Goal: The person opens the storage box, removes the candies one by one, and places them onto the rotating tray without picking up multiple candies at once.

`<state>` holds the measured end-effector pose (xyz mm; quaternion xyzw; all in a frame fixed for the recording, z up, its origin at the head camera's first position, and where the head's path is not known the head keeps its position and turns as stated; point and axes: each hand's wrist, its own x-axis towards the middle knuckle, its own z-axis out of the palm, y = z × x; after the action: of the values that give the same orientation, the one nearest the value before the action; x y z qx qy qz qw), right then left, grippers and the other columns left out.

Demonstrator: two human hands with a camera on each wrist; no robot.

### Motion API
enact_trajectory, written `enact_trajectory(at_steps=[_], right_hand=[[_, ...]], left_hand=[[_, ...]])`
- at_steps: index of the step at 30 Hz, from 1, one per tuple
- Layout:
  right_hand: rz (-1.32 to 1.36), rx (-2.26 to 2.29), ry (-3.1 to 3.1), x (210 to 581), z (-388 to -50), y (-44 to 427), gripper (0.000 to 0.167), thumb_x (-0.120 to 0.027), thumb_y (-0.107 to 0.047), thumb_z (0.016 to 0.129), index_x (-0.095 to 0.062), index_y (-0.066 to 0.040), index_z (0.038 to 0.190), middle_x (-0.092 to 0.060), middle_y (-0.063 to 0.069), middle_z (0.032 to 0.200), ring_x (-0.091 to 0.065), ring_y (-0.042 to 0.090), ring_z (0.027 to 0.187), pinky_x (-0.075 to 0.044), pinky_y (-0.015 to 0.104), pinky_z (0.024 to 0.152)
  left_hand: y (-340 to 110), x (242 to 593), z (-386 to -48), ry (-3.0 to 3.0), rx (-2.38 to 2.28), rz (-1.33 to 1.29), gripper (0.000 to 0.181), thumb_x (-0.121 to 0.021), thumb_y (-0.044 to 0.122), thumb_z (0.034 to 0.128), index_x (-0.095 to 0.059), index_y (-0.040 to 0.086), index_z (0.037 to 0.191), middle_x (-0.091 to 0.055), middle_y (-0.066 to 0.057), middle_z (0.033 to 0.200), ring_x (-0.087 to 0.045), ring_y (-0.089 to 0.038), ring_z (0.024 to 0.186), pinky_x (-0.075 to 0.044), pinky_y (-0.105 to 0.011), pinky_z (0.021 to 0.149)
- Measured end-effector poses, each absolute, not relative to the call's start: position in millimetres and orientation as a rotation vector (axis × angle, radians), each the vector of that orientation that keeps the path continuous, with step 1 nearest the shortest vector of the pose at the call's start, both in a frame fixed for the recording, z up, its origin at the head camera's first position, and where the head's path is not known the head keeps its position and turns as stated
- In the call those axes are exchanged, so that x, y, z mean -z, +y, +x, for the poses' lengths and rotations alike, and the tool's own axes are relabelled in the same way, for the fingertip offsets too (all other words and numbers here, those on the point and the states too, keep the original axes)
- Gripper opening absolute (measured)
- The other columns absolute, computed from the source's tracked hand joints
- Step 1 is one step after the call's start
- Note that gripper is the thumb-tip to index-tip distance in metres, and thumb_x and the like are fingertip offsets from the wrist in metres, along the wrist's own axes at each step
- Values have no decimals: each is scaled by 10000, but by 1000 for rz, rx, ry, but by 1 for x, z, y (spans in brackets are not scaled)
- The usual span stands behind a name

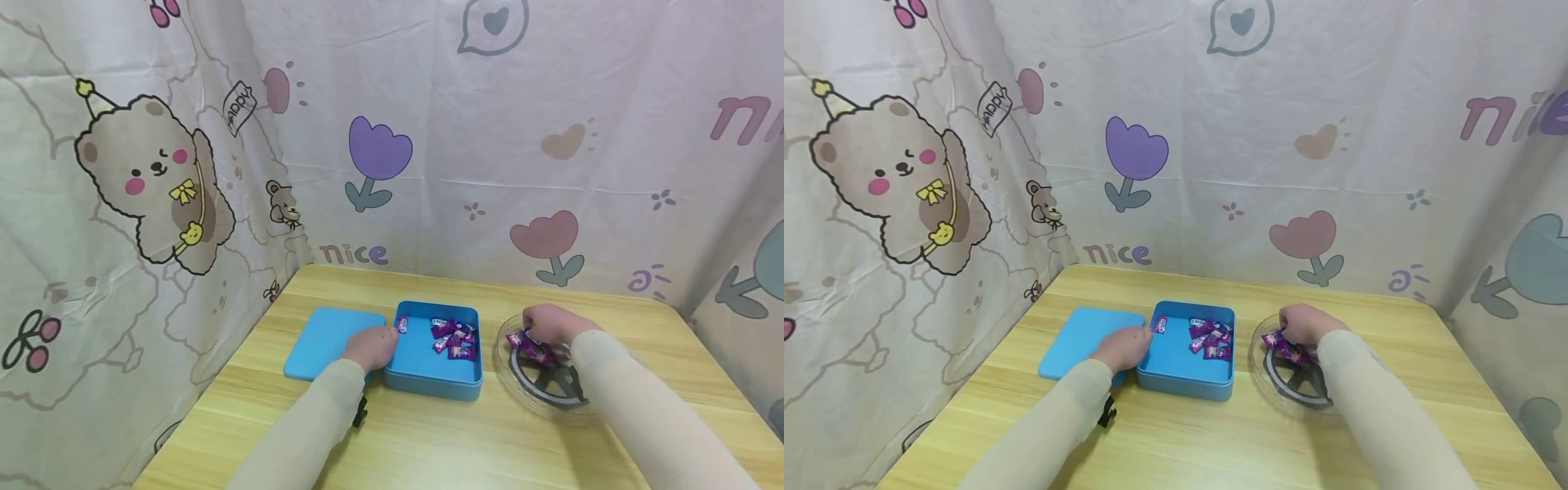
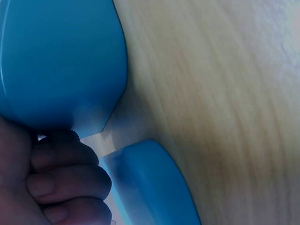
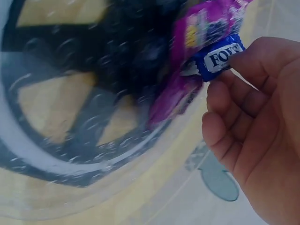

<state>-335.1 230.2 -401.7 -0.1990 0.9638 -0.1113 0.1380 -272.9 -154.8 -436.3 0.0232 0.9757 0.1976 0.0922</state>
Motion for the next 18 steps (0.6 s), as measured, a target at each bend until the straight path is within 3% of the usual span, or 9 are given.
enact_trajectory(at_steps=[8, 18], right_hand=[[-445, 367, 2782, 409, -335, 248, 179, -599, -18, 849, -631, -72, 1017, -613, 64, 902, -570, 242, 803, -499, 441, 737], [-499, 386, 2790, 401, -332, 242, 186, -574, -44, 892, -647, -41, 1063, -626, 82, 950, -572, 251, 825, -506, 473, 762]], left_hand=[[-154, 432, -272, 2892, -589, 71, 526, -261, 384, 1078, -583, 127, 752, -489, -74, 738, -509, -245, 672, -408, -371, 615], [-154, 433, -271, 2895, -597, 74, 529, -267, 379, 1084, -587, 122, 749, -477, -75, 723, -512, -252, 679, -411, -376, 615]])
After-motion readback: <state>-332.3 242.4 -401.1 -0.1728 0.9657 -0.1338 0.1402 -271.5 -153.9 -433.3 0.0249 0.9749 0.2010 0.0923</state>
